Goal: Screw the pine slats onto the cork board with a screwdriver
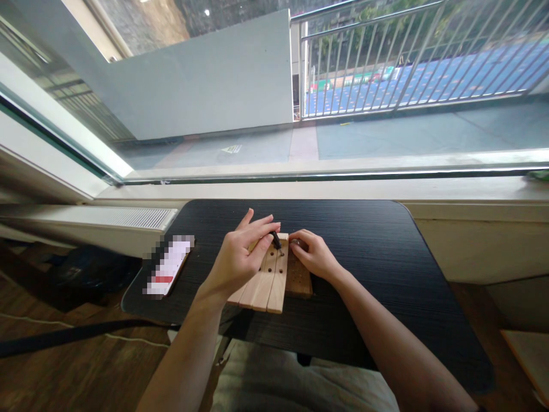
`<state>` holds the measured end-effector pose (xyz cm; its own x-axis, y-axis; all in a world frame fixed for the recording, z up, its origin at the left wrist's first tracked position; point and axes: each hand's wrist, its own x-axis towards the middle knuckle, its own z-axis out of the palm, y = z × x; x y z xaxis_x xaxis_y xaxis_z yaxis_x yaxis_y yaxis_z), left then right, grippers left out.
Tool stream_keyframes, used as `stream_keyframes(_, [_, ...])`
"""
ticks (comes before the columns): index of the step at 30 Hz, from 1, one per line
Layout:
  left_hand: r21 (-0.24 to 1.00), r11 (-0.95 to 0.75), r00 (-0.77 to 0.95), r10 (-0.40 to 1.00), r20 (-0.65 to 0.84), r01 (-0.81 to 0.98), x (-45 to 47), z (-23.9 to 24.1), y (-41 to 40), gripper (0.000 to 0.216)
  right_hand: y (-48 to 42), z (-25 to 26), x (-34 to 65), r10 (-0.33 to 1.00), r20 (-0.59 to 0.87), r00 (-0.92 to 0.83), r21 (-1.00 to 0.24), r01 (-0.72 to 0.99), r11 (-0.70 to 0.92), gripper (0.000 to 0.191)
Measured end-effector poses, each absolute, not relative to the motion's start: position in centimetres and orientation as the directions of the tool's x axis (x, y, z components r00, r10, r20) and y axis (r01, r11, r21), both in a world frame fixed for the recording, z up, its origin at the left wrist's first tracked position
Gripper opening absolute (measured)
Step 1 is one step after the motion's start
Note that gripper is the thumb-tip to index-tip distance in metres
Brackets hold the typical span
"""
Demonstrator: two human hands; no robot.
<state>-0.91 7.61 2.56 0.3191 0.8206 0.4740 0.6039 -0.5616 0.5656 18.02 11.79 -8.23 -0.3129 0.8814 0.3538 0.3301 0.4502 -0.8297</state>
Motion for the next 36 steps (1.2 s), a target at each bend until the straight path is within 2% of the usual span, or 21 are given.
stream_keyframes(9, [0.655, -0.453, 0.258, 0.890, 0.377, 0.605, -0.82, 2.40, 7.32, 0.029, 11.78, -8.15, 18.09, 0.881, 0.353, -0.316, -0.829, 0.330, 0.451, 0.016])
stream_keyframes(22, [0.699, -0.435, 0.254, 0.900, 0.354, 0.567, -0.75, 2.40, 7.20, 0.030, 11.82, -8.13, 18.14, 0.877, 0.362, -0.317, -0.831, 0.317, 0.458, 0.017])
stream_keyframes(26, [0.675, -0.479, 0.281, 0.877, 0.389, 0.561, -0.60, 2.38, 7.25, 0.027, 11.76, -8.14, 18.06, 0.882, 0.357, -0.309, -0.834, 0.320, 0.450, 0.016])
stream_keyframes(31, [0.569, -0.557, 0.281, 0.818, 0.502, 0.605, -0.52, 2.28, 7.44, 0.025, 11.72, -8.28, 18.01, 0.883, 0.359, -0.303, -0.834, 0.319, 0.449, 0.016])
stream_keyframes(36, [0.547, -0.566, 0.290, 0.810, 0.510, 0.617, -0.57, 2.54, 7.32, 0.023, 11.79, -8.31, 18.12, 0.878, 0.359, -0.317, -0.831, 0.320, 0.455, 0.015])
